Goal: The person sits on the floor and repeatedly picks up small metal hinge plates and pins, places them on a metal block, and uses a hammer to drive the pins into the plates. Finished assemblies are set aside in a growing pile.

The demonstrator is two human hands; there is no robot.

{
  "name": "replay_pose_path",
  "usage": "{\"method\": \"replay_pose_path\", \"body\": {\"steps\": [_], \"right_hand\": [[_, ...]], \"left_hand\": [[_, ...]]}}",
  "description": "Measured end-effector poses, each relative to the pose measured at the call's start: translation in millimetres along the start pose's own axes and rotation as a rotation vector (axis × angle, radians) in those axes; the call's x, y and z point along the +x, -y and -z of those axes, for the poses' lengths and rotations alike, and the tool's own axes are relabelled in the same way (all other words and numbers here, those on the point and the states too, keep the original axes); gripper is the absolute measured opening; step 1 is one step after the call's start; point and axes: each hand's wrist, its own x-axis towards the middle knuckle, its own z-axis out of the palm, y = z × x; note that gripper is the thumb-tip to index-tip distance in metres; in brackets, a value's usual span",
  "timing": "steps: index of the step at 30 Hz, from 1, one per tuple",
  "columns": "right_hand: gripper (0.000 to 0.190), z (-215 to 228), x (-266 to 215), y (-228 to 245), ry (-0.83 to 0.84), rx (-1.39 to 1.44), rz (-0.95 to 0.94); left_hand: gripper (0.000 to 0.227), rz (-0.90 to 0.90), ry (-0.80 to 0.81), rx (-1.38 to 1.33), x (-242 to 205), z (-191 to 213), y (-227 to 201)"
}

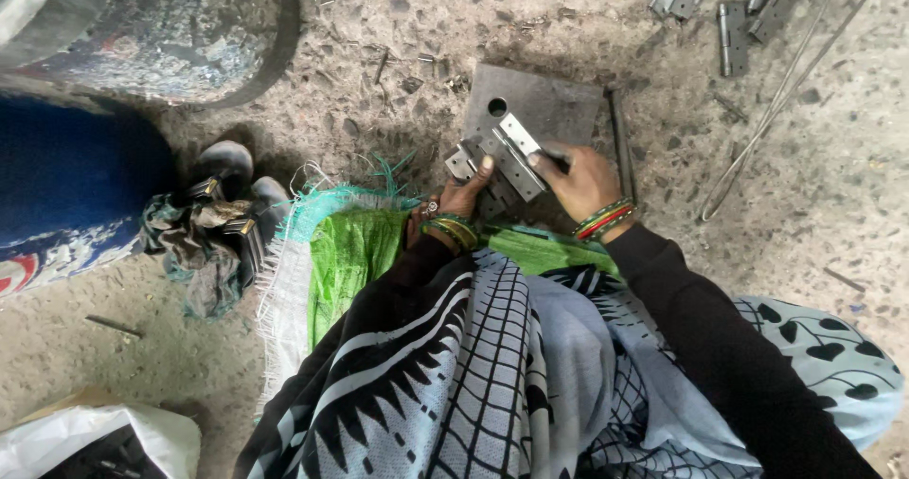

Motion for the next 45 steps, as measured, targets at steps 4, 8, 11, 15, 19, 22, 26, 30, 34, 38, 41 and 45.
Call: {"method": "replay_pose_path", "body": {"steps": [4,8,11,15,19,22,26,30,34,38,41,45], "right_hand": [[0.038,-16,-13,2,0.057,-0.133,0.511],[0.029,3,22,-31,0.083,-0.222,0.197],[0.021,57,77,-100,-0.371,-0.428,0.116],[0.045,121,124,-212,-0.593,-0.852,-0.062],[0.045,133,126,-286,-0.516,-0.724,-0.146],[0.032,139,110,-306,-0.485,-0.828,-0.164],[0.034,124,77,-285,-0.679,-0.182,-0.277],[0.035,78,38,-207,-0.339,0.834,-0.57],[0.048,65,20,-99,-0.32,0.674,-0.002],[0.063,41,31,-53,-0.57,0.376,0.358],[0.076,5,49,-80,-0.285,0.162,-0.189],[0.092,0,50,-123,-0.161,0.152,-0.339]], "left_hand": [[0.065,0.119,0.126,-0.209,-3,2,-3],[0.053,0.072,-0.001,-0.133,-9,-7,-9],[0.057,-0.026,-0.03,0.0,-19,-9,-1],[0.069,-0.014,-0.109,0.273,-11,-11,-10],[0.082,0.101,-0.146,0.357,-9,-12,-13],[0.09,0.129,-0.108,0.272,-15,-13,-17],[0.087,0.138,-0.142,0.438,-23,-18,-32],[0.077,0.138,-0.047,0.201,-29,-20,-36],[0.068,0.119,-0.011,0.126,-31,-20,-36],[0.068,0.033,0.006,0.213,-32,-20,-37],[0.077,0.034,-0.035,0.322,-35,-16,-36],[0.096,0.116,-0.063,0.41,-29,-14,-44]]}}
